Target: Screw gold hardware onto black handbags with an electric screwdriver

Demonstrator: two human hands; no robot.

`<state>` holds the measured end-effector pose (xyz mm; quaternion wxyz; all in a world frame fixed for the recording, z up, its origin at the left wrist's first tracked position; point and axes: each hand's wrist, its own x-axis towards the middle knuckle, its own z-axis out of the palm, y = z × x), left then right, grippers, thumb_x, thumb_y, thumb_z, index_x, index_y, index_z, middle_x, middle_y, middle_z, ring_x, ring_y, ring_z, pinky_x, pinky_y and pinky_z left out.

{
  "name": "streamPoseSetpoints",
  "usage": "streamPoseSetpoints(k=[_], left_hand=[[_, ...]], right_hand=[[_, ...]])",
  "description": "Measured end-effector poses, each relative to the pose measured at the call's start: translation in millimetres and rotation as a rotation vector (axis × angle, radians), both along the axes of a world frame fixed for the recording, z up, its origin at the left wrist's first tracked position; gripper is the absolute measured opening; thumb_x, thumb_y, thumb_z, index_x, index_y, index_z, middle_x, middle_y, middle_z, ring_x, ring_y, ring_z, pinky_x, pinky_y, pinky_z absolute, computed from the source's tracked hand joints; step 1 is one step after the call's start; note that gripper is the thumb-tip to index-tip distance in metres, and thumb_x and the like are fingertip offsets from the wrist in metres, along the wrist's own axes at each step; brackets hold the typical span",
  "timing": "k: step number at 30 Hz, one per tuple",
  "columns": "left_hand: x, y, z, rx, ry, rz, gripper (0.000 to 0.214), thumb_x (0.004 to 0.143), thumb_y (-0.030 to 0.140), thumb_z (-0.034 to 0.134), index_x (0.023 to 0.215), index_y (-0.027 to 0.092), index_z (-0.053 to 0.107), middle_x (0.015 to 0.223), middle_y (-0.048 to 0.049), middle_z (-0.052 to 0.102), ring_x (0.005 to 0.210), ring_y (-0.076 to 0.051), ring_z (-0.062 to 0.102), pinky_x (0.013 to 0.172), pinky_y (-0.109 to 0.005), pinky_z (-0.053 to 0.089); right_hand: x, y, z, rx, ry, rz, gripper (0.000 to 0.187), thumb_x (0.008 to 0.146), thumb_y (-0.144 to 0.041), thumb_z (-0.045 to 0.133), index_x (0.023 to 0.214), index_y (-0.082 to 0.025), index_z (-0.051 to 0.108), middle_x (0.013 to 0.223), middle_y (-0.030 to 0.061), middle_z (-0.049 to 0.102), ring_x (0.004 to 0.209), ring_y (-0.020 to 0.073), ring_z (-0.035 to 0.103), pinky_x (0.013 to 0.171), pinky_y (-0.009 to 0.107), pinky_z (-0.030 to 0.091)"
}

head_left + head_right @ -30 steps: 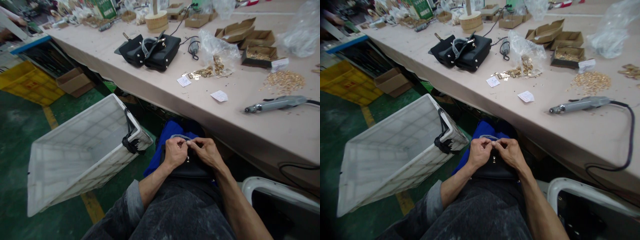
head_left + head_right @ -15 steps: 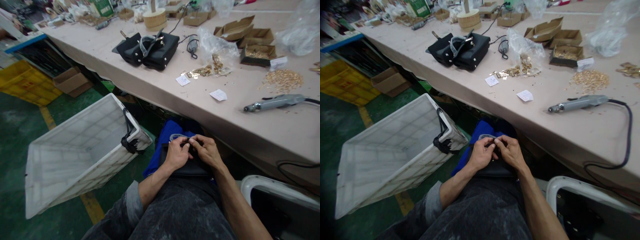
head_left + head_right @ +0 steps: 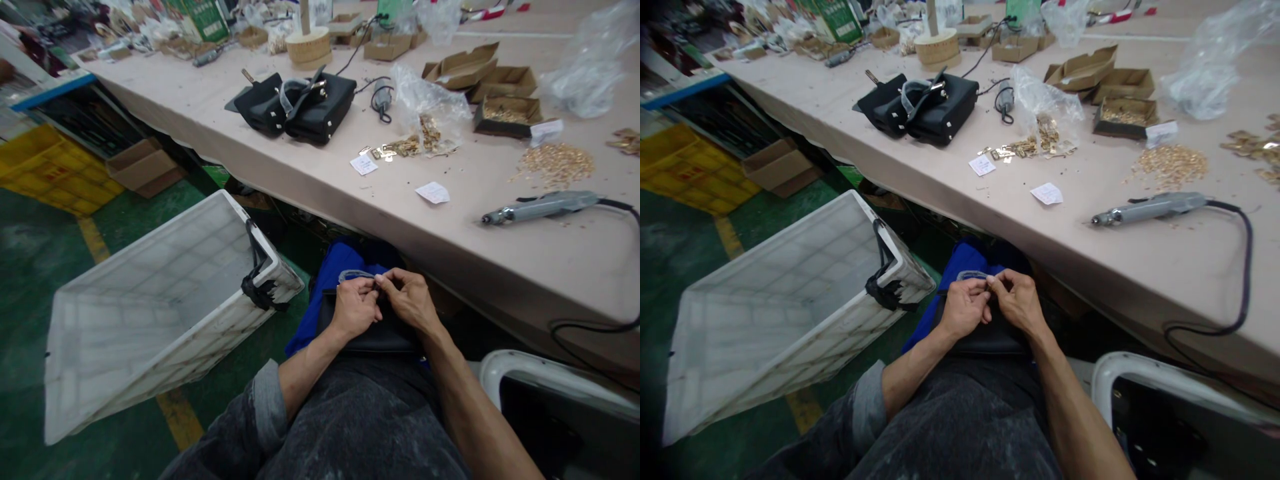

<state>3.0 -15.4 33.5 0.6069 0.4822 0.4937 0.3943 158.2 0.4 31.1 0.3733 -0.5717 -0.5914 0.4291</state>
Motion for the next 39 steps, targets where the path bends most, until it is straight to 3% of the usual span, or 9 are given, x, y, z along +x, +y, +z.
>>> streamPoseSetpoints(k=[5,11,15,18,25,30,34,39], left_hand=[[-2,0,-6.9,-0.005,-0.066,-0.012,0.035,0.084,0.012,0.056,0.116,0.009,0.071,0.084,-0.0090,0.074,0.048,-0.014,0.067,0.043,-0.019,0.054],[-2,1,-8.8,-0.018,-0.077,0.026,0.029,0.084,0.013,0.058,0.109,0.007,0.073,0.067,-0.0068,0.071,0.050,-0.016,0.069,0.046,-0.020,0.056],[-1,2,-8.6,-0.031,-0.073,0.040,0.036,0.075,0.005,0.057,0.106,0.009,0.074,0.083,-0.0089,0.075,0.049,-0.015,0.069,0.043,-0.020,0.055],[0,2,-10.9,-0.053,-0.086,0.046,0.036,0.077,0.007,0.060,0.110,0.009,0.073,0.091,-0.0106,0.076,0.053,-0.015,0.070,0.045,-0.019,0.055],[0,4,-14.4,-0.102,-0.105,0.078,0.037,0.072,0.000,0.062,0.106,0.008,0.073,0.090,-0.0108,0.077,0.058,-0.016,0.073,0.051,-0.019,0.058],[0,5,-14.8,-0.076,-0.142,0.074,0.026,0.086,0.011,0.066,0.110,0.006,0.074,0.084,-0.0114,0.076,0.063,-0.018,0.075,0.058,-0.023,0.062],[1,6,-15.5,-0.092,-0.168,0.077,0.029,0.082,0.003,0.063,0.109,0.006,0.074,0.087,-0.0120,0.077,0.066,-0.019,0.076,0.061,-0.024,0.063],[3,6,-16.1,-0.165,-0.148,0.104,0.024,0.085,0.008,0.067,0.108,0.004,0.073,0.078,-0.0121,0.076,0.062,-0.020,0.075,0.059,-0.026,0.063]], right_hand=[[-1,1,0.1,-0.030,0.048,-0.013,0.045,0.093,-0.059,0.066,0.076,-0.018,0.067,0.068,0.0039,0.064,0.057,0.0173,0.054,0.053,0.028,0.039],[-1,1,-1.0,-0.006,0.019,0.006,0.045,0.094,-0.058,0.065,0.075,-0.017,0.065,0.066,0.0026,0.061,0.058,0.0165,0.051,0.054,0.028,0.037],[0,0,-1.7,-0.003,0.016,0.004,0.044,0.094,-0.058,0.064,0.076,-0.017,0.066,0.068,0.0029,0.063,0.060,0.0171,0.054,0.055,0.028,0.038],[-1,1,0.4,0.006,0.019,-0.005,0.044,0.094,-0.057,0.064,0.075,-0.017,0.065,0.067,0.0026,0.062,0.060,0.0169,0.054,0.055,0.028,0.039],[0,2,1.6,0.004,0.034,-0.002,0.043,0.095,-0.056,0.064,0.076,-0.018,0.065,0.070,0.0032,0.064,0.063,0.0178,0.056,0.058,0.028,0.042],[1,3,-2.4,0.014,0.041,-0.003,0.044,0.094,-0.057,0.065,0.076,-0.018,0.066,0.067,0.0020,0.061,0.060,0.0167,0.052,0.055,0.028,0.038],[2,4,-2.1,-0.025,0.106,0.005,0.043,0.095,-0.057,0.064,0.079,-0.017,0.067,0.072,0.0037,0.065,0.064,0.0185,0.057,0.059,0.028,0.042],[2,5,0.4,-0.020,0.056,0.059,0.041,0.096,-0.055,0.063,0.081,-0.017,0.069,0.073,0.0033,0.065,0.063,0.0176,0.054,0.057,0.028,0.038]])
